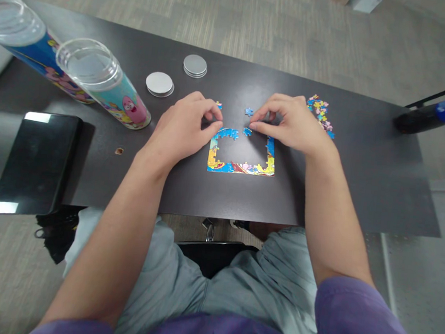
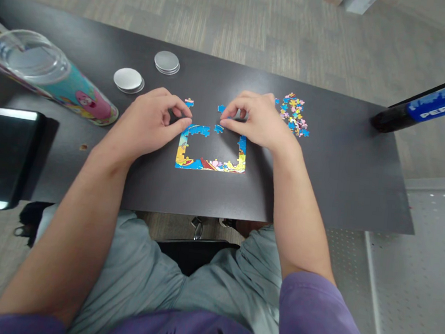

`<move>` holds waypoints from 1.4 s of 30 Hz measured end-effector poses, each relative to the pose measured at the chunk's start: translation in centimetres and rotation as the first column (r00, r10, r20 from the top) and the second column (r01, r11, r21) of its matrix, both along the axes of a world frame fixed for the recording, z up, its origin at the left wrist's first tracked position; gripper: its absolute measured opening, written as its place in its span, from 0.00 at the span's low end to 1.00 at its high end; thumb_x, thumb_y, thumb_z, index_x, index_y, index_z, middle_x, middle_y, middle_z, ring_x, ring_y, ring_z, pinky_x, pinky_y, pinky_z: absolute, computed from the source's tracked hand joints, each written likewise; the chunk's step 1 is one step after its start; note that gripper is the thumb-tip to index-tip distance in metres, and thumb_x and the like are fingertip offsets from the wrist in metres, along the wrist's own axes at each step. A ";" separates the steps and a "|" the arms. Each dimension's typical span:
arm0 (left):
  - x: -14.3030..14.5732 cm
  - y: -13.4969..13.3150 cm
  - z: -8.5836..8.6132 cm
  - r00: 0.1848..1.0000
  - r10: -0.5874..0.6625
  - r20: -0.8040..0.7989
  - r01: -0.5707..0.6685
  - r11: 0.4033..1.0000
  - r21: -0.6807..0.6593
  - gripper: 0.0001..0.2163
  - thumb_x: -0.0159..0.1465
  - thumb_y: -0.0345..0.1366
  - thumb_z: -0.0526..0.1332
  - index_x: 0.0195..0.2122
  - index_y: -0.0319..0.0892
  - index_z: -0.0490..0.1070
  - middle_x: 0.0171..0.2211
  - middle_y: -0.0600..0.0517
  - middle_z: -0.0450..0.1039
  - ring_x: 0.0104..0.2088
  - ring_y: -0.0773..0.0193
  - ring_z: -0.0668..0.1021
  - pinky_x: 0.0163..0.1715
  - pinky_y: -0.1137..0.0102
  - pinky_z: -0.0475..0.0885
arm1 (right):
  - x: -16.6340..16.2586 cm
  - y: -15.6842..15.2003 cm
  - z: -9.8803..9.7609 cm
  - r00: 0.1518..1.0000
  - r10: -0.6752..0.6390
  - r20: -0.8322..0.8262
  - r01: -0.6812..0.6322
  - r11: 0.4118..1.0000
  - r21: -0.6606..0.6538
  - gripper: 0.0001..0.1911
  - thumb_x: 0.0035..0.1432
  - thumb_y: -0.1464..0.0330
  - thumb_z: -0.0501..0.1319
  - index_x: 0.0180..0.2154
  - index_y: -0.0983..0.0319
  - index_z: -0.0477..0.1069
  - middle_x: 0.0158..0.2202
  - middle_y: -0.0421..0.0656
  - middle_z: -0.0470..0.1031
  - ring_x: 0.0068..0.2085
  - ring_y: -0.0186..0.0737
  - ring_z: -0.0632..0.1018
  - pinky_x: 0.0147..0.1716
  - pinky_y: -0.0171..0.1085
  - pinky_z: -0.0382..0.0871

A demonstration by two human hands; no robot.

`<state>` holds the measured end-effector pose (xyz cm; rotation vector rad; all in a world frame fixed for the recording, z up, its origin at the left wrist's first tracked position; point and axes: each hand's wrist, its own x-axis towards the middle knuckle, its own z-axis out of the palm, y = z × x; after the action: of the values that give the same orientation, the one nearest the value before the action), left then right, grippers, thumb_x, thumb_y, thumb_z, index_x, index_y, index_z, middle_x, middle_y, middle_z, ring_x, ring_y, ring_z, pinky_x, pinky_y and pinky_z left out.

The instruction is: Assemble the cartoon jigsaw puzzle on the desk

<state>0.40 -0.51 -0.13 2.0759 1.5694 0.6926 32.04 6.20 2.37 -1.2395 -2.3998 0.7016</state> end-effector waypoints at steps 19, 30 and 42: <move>0.1 -0.1 -0.2 0.999 -0.040 -0.018 0.041 0.999 0.008 0.06 0.75 0.38 0.80 0.51 0.53 0.90 0.54 0.49 0.87 0.46 0.52 0.86 0.49 0.53 0.78 | -1.0 -0.4 -0.6 0.994 0.105 -0.003 -0.105 0.992 -0.072 0.12 0.69 0.52 0.87 0.43 0.49 0.92 0.47 0.45 0.89 0.46 0.54 0.85 0.57 0.58 0.80; 0.3 -0.1 -0.1 0.998 -0.029 -0.056 0.030 1.000 0.006 0.05 0.75 0.38 0.81 0.51 0.52 0.92 0.54 0.50 0.89 0.44 0.54 0.85 0.46 0.54 0.75 | -1.5 -0.7 -0.7 0.997 0.078 0.022 -0.077 0.996 -0.044 0.10 0.70 0.56 0.87 0.44 0.51 0.92 0.48 0.45 0.89 0.45 0.53 0.85 0.55 0.57 0.78; 0.1 0.1 -0.3 0.998 -0.044 -0.052 0.045 0.999 0.017 0.06 0.74 0.38 0.81 0.50 0.52 0.91 0.53 0.50 0.89 0.43 0.54 0.84 0.44 0.55 0.73 | -1.5 -0.6 -0.6 0.994 0.097 0.045 -0.095 0.995 -0.039 0.11 0.71 0.57 0.87 0.44 0.52 0.91 0.48 0.45 0.89 0.46 0.54 0.85 0.62 0.61 0.75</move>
<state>0.53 -0.45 -0.45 2.1513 1.5454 0.6439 30.51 5.64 1.76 -1.1729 -2.5094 0.7558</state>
